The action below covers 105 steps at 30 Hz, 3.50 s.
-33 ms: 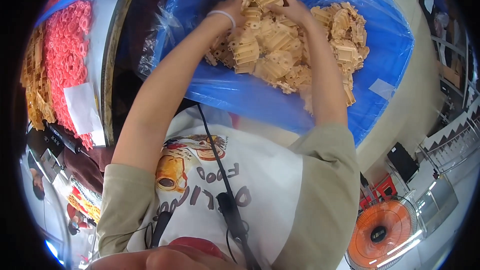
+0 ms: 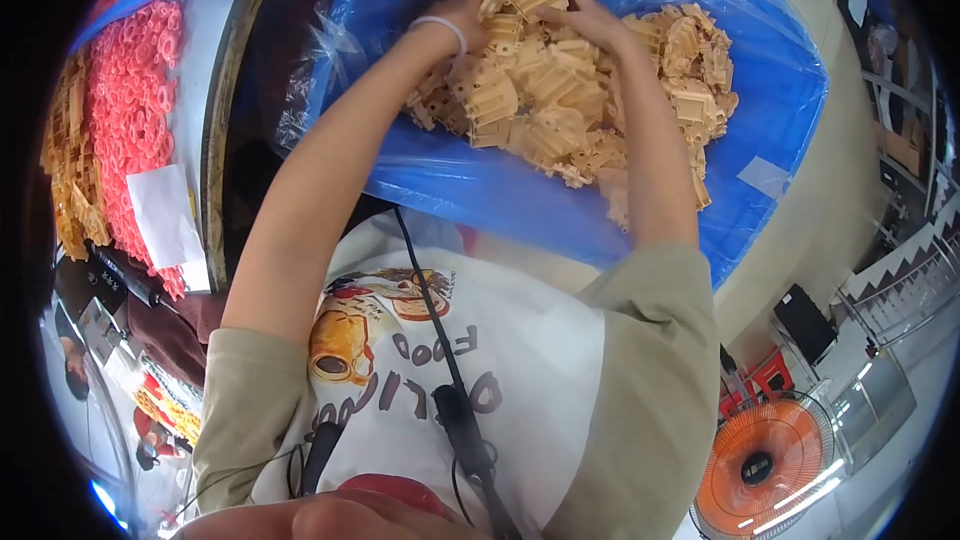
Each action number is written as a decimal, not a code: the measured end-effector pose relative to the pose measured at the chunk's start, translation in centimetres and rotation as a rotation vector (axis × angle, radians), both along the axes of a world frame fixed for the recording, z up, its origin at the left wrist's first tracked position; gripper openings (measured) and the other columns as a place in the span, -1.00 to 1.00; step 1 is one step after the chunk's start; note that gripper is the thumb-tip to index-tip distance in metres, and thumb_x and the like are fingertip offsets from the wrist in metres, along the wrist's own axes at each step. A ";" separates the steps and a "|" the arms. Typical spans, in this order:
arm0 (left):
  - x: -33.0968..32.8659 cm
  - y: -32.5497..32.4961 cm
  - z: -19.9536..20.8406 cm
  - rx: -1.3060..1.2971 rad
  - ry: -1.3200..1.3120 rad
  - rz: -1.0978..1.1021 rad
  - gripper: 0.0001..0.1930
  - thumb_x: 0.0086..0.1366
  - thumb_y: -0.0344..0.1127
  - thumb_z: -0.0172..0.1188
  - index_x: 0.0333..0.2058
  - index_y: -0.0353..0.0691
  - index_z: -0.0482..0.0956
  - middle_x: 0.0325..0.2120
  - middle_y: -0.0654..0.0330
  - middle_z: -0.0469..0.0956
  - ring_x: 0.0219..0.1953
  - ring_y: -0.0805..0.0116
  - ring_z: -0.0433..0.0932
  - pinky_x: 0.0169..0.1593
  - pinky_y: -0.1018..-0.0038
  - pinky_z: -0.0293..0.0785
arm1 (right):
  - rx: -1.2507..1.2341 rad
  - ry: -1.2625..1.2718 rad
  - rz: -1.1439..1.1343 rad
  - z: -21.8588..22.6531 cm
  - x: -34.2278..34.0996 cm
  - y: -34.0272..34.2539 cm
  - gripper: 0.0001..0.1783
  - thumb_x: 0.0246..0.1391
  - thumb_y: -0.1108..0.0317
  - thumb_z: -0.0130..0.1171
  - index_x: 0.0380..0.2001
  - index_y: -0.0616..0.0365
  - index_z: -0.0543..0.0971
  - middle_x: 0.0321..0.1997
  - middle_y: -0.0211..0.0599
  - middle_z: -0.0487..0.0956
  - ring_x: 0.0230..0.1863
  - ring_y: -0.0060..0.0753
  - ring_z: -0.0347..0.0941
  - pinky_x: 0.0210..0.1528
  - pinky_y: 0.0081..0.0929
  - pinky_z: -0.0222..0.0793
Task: The person assembles yellow plastic parts and pink plastic rings by hand, sorting them from a blue bin and joining them with an electric screwdriver.
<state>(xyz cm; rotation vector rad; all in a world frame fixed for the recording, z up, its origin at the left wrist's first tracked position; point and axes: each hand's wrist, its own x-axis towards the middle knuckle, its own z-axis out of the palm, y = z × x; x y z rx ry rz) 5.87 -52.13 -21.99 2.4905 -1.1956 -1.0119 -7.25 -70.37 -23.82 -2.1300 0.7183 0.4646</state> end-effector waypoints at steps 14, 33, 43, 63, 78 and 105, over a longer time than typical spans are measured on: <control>-0.8 0.4 3.0 0.140 0.364 -0.037 0.04 -0.10 -0.20 0.33 0.30 -0.04 -0.15 -0.21 -0.10 0.53 -0.26 0.10 0.56 -0.19 0.30 0.49 | 0.431 0.440 -0.024 4.3 -3.6 0.1 0.27 -0.28 -0.33 0.23 0.34 0.01 -0.19 0.41 0.00 -0.17 0.44 -0.12 -0.37 0.38 -0.07 -0.43; -1.0 0.3 1.8 0.129 0.316 -0.054 -0.06 0.00 -0.13 0.24 0.29 0.01 -0.13 -0.30 -0.09 0.55 -0.40 0.17 0.56 -0.39 0.32 0.48 | 0.417 0.278 0.062 6.5 -7.6 4.6 0.12 -0.33 0.10 0.39 0.30 0.05 0.01 0.35 -0.05 -0.02 0.36 -0.16 -0.10 0.31 -0.32 -0.07; -0.2 1.2 5.5 0.025 0.448 -0.107 -0.11 -0.10 -0.25 0.22 0.28 -0.02 0.07 -0.33 0.05 0.55 -0.36 0.27 0.50 -0.33 0.38 0.43 | 0.634 0.312 0.003 5.5 -5.6 5.6 0.14 -0.37 0.18 0.41 0.29 0.18 0.03 0.31 0.04 0.09 0.33 -0.20 -0.02 0.29 -0.41 -0.06; 1.4 7.4 21.7 -0.680 1.050 0.346 -0.46 0.03 -0.46 0.16 0.05 -0.25 0.29 -0.25 0.26 0.43 -0.24 0.49 0.43 -0.13 0.57 0.40 | 0.754 0.169 0.219 9.7 -6.1 7.8 0.22 -0.62 0.39 0.46 0.26 0.14 0.09 0.20 -0.21 0.27 0.20 -0.33 0.18 0.26 -0.48 0.03; -5.0 24.9 27.7 -1.098 0.400 0.706 -0.22 -0.21 -0.22 0.27 0.04 -0.44 0.27 -0.22 0.05 0.45 -0.18 0.25 0.48 0.01 0.41 0.37 | 0.938 0.248 0.096 10.9 -4.6 7.5 0.11 -0.56 0.58 0.23 0.27 -0.02 0.14 0.05 -0.26 0.42 0.11 -0.37 0.28 0.12 -0.54 0.21; -13.1 42.8 31.1 -1.288 -0.136 1.084 -0.14 -0.13 -0.18 0.22 0.19 -0.14 0.05 0.09 -0.17 0.11 0.09 -0.16 0.23 0.12 0.07 0.33 | 1.328 -0.133 -0.418 2.7 -12.8 0.2 -0.45 -0.41 0.51 0.18 -0.16 0.40 0.49 -0.22 0.00 0.56 -0.31 -0.07 0.55 -0.25 -0.16 0.51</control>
